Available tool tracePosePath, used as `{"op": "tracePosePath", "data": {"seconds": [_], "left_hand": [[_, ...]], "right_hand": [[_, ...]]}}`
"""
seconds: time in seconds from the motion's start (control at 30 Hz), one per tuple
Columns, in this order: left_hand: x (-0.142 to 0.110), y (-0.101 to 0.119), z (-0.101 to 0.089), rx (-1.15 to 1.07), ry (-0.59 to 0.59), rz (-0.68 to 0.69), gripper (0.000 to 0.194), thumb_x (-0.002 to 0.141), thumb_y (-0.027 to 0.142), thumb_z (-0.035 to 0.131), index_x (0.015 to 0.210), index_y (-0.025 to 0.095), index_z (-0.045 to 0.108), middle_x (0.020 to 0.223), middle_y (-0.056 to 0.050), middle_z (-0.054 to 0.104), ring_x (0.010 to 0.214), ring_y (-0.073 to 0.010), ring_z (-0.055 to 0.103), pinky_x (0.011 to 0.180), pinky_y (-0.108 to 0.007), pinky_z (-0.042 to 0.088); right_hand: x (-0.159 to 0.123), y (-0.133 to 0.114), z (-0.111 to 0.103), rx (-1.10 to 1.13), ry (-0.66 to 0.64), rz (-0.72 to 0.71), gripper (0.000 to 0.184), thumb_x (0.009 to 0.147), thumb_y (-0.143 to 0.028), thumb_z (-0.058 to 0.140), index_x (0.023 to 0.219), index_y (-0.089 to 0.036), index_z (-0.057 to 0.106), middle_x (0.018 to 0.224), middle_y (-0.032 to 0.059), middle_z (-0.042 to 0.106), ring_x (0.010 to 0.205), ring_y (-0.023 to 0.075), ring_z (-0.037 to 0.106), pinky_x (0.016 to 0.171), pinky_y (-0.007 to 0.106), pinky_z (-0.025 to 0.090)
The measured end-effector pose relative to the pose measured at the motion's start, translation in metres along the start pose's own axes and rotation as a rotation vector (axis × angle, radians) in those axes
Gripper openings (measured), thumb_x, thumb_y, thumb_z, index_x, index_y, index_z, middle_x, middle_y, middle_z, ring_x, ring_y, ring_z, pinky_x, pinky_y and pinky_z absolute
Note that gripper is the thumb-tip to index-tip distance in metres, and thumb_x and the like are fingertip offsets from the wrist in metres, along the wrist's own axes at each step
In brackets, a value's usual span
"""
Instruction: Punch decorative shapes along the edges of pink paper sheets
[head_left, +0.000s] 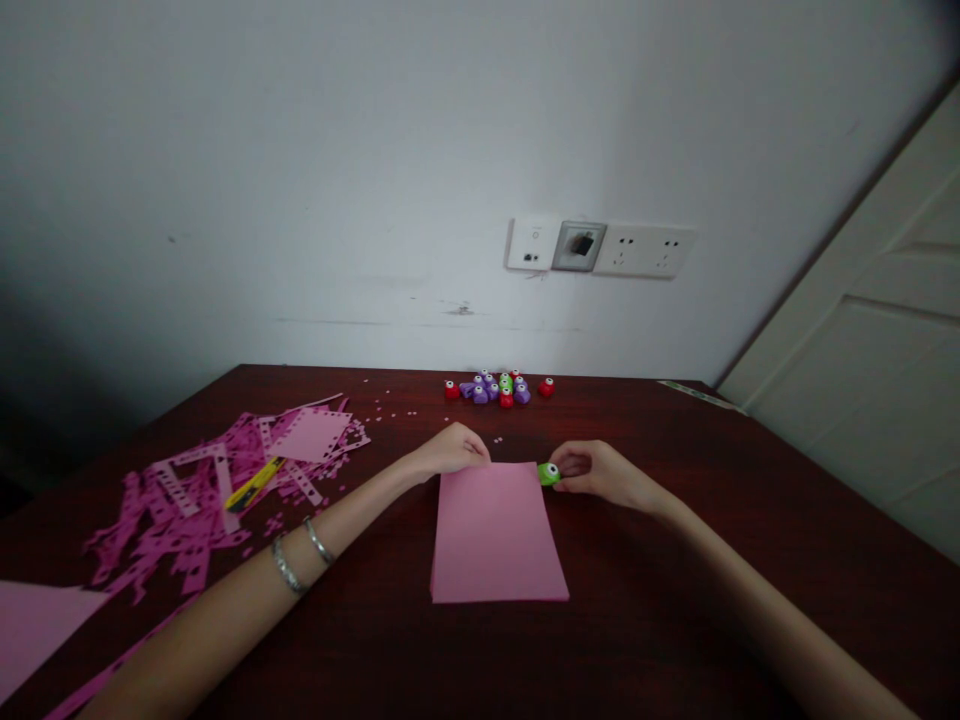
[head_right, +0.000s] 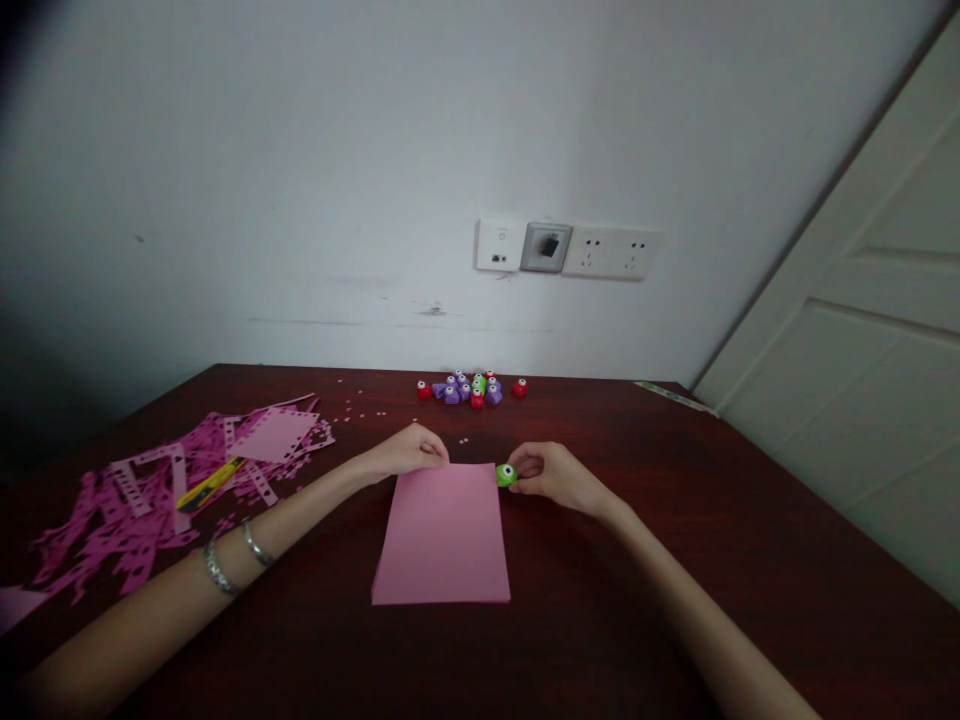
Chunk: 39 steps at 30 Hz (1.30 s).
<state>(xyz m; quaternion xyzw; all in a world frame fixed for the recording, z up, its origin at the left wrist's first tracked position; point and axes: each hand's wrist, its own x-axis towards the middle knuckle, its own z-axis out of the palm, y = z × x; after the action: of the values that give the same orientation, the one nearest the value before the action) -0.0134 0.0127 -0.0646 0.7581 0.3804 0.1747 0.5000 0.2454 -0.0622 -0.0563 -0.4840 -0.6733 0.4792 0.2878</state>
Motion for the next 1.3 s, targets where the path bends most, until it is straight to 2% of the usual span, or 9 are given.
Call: {"op": "tracePosePath", "data": {"seconds": [0.33,0.7,1.3], "left_hand": [[0.0019,-0.006,-0.0014,0.005,-0.022,0.021,0.016,0.065,0.023,0.06,0.074,0.014,0.07,0.071,-0.004,0.068,0.066,-0.0151,0.06,0.058,-0.023,0.042],[0.003,-0.0055,-0.0013,-0.018,-0.029,0.006,0.017,0.063,0.024,0.061,0.073,0.013,0.07,0.068,-0.004,0.068,0.062,-0.0145,0.059,0.056,-0.023,0.041],[0.0006,-0.0014,-0.0033,-0.038,0.001,-0.003,0.016,0.062,0.022,0.061,0.072,0.014,0.071,0.067,-0.003,0.067,0.063,-0.0141,0.057,0.058,-0.024,0.04]], "right_hand": [[0.0003,0.0011,0.0002,-0.04,0.044,0.003,0.025,0.066,-0.027,0.072,0.085,-0.016,0.061,0.085,0.0051,0.069,0.081,0.0193,0.065,0.081,0.036,0.05],[0.0026,0.0071,0.0009,-0.053,0.071,-0.01,0.026,0.065,-0.029,0.072,0.083,-0.016,0.06,0.082,0.0042,0.068,0.079,0.0189,0.064,0.079,0.035,0.051],[0.003,0.008,0.0018,-0.033,0.062,-0.019,0.024,0.065,-0.024,0.071,0.083,-0.016,0.059,0.082,0.0042,0.068,0.079,0.0185,0.064,0.078,0.035,0.051]]}}
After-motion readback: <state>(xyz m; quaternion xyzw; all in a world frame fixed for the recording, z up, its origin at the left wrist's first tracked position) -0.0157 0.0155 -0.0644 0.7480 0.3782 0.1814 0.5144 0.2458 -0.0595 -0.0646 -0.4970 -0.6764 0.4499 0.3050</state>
